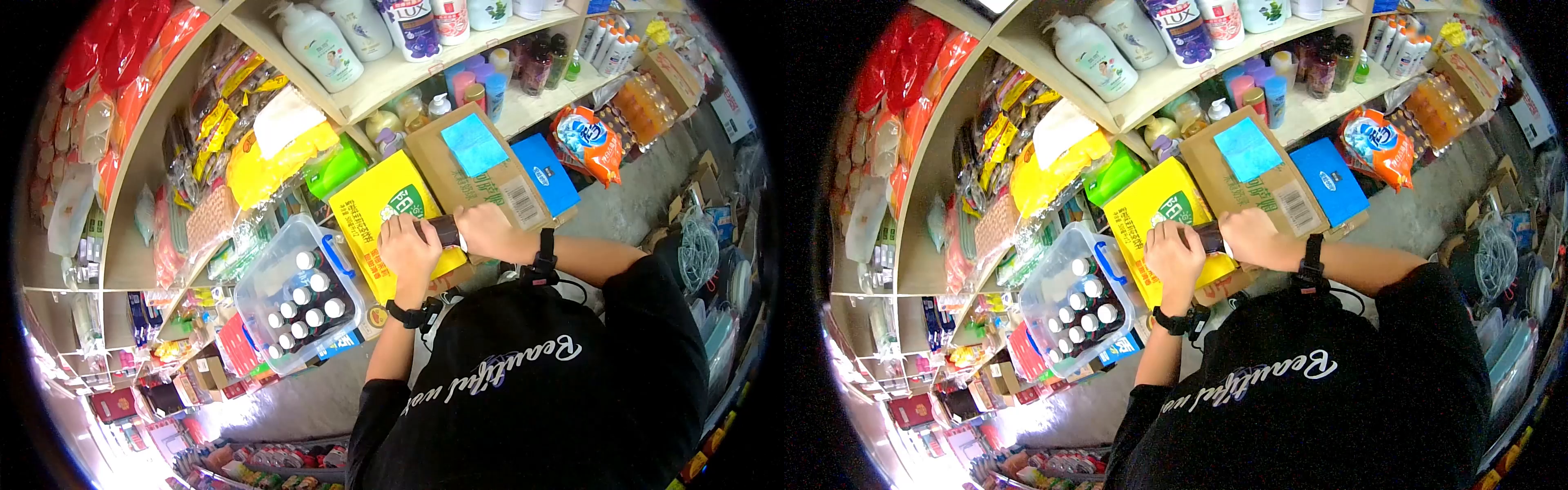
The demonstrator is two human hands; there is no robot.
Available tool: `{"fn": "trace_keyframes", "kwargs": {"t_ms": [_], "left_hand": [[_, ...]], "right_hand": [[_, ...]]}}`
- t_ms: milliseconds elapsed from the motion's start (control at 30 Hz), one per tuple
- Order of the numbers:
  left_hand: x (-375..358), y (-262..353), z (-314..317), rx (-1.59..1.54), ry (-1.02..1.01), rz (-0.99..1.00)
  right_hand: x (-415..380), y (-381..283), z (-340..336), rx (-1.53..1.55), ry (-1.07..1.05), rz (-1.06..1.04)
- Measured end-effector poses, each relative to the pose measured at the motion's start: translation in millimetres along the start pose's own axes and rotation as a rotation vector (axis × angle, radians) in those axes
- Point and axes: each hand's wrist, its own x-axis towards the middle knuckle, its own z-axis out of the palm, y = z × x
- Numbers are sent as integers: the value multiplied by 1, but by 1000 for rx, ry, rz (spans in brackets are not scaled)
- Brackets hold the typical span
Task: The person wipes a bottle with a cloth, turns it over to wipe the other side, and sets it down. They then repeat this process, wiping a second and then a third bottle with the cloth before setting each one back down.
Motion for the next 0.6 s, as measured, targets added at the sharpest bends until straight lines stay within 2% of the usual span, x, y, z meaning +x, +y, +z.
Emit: {"fn": "trace_keyframes", "kwargs": {"t_ms": [100, 333, 433, 500, 533, 567, 600], "left_hand": [[1, 0, -1, 2, 36, 17], [-6, 1, -1, 7, 50, 27], [-2, -5, -4, -24, 72, 88], [7, -9, -9, -43, 152, 181], [11, -5, -19, 2, 195, 148], [15, 0, -30, 48, 239, 117], [17, 4, -37, 93, 285, 85]], "right_hand": [[11, 12, -6, 68, -124, -44], [41, 34, -15, 369, -688, 15], [39, 29, -40, 762, -896, 187], [29, 37, -4, 1106, -956, 313], [26, 24, -13, 1277, -981, 376], [11, 19, -32, 1173, -798, 394], [6, 13, -21, 945, -673, 323]]}}
